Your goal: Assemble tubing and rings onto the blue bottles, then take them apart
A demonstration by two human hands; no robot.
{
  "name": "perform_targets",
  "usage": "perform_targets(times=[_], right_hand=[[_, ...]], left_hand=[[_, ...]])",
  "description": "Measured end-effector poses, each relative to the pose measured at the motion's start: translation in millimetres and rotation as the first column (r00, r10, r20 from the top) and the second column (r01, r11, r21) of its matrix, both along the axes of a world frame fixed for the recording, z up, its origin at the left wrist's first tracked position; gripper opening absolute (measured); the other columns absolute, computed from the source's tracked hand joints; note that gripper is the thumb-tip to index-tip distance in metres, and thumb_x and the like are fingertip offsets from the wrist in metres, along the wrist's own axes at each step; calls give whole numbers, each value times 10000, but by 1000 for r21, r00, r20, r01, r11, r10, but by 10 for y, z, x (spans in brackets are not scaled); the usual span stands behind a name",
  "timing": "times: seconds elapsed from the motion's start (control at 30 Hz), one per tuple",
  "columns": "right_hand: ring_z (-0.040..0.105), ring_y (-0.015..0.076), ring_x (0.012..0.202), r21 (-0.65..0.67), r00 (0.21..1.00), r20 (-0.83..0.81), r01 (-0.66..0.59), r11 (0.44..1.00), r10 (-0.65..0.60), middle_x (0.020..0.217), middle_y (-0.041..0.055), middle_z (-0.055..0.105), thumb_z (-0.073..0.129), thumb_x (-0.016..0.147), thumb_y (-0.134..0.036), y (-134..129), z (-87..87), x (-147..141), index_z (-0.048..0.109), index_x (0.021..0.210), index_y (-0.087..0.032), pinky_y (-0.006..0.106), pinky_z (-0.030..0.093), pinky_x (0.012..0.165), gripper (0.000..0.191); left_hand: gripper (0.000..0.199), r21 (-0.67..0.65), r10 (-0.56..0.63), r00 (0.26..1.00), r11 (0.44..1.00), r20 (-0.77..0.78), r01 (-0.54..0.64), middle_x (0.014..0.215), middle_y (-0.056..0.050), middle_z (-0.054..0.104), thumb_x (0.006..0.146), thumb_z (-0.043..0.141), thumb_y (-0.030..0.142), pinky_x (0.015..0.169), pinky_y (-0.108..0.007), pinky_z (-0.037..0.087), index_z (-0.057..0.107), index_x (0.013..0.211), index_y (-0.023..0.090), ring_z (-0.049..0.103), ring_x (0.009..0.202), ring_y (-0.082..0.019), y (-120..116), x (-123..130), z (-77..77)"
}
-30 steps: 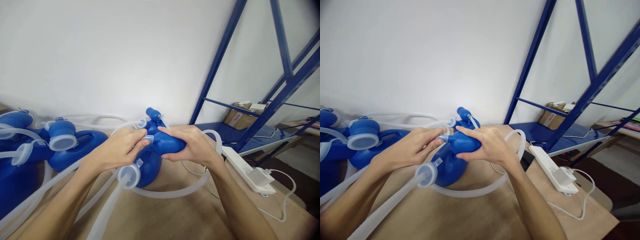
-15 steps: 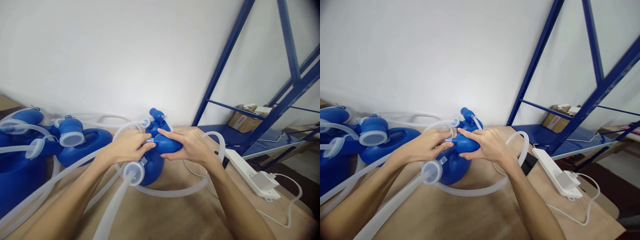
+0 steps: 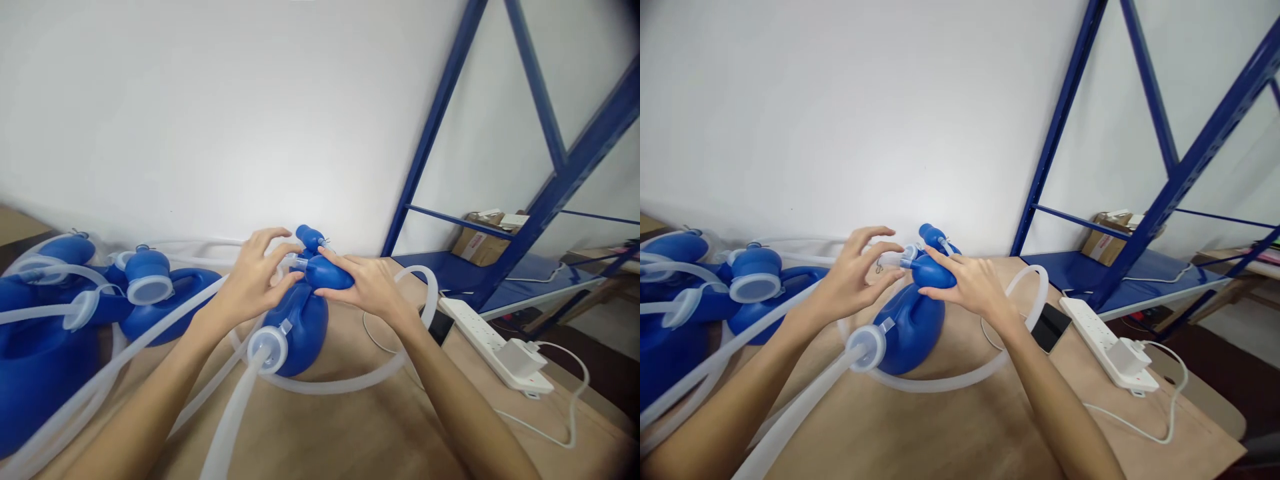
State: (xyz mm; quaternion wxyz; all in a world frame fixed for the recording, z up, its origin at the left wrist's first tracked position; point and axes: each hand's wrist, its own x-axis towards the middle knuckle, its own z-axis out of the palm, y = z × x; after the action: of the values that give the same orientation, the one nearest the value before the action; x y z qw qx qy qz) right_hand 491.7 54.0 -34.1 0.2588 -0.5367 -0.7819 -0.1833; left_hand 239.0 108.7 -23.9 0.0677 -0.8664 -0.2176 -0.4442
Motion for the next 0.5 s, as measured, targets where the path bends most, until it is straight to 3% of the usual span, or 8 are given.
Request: perform_targets(times=[0.07,0.17,0.23,0.3,0.4,0.5], right_hand=[[785,315,982,-47,994,-94,53,997,-58,1176,63,810,739,870,-674,34,9,38,550,1541,-317,389,588,806,783],[762,340,1118,-73,960,-260,88,993,-104,1300,54,770,741,864,-678,56,31,98,567,1521,-340,467,602,940,759],[737,335,1190,-58,939,-335,57,997,-73,1378,35,728,765,850,-659,47,45,118,580,1505,-351,487,587,1013,747],[712,328,1243,-51,937,-350,2,999,-20,1416,16,703,790,835,-638,26,57,116,591,1494,-351,487,571,1060,746],[715,327,1237,-64,943,-331,-27,998,5,1401,9,713,785,831,-653,-8,67,86,595,1491,-348,491,569,1070,751],[717,331,1231,-56,945,-327,-15,998,-4,1407,21,710,772,834,-668,-25,65,57,588,1498,-345,499,564,1077,761]], left_hand=[[227,38,-7,998,999,70,4,1089,-124,711,1008,548,359,874,-393,500,700,992,191,665,1003,-263,-11,-14,-2],[364,-277,-5,998,961,-57,-11,720,-34,681,1030,497,438,677,-344,472,658,801,206,630,660,-196,12,11,-54],[430,-539,6,998,842,-62,-39,786,-46,724,1022,466,566,664,-354,487,684,915,212,666,698,-224,66,62,-120],[521,-713,25,993,698,116,66,1074,-104,752,1000,435,659,703,-372,543,661,1135,209,711,916,-276,136,115,-189],[597,-759,-63,918,542,392,361,1341,-151,655,1001,387,686,745,-376,589,615,1252,194,678,1118,-297,208,155,-246],[556,-737,-174,866,464,469,492,1178,-144,699,1002,436,655,704,-352,579,635,1203,176,698,1021,-280,206,165,-249]])
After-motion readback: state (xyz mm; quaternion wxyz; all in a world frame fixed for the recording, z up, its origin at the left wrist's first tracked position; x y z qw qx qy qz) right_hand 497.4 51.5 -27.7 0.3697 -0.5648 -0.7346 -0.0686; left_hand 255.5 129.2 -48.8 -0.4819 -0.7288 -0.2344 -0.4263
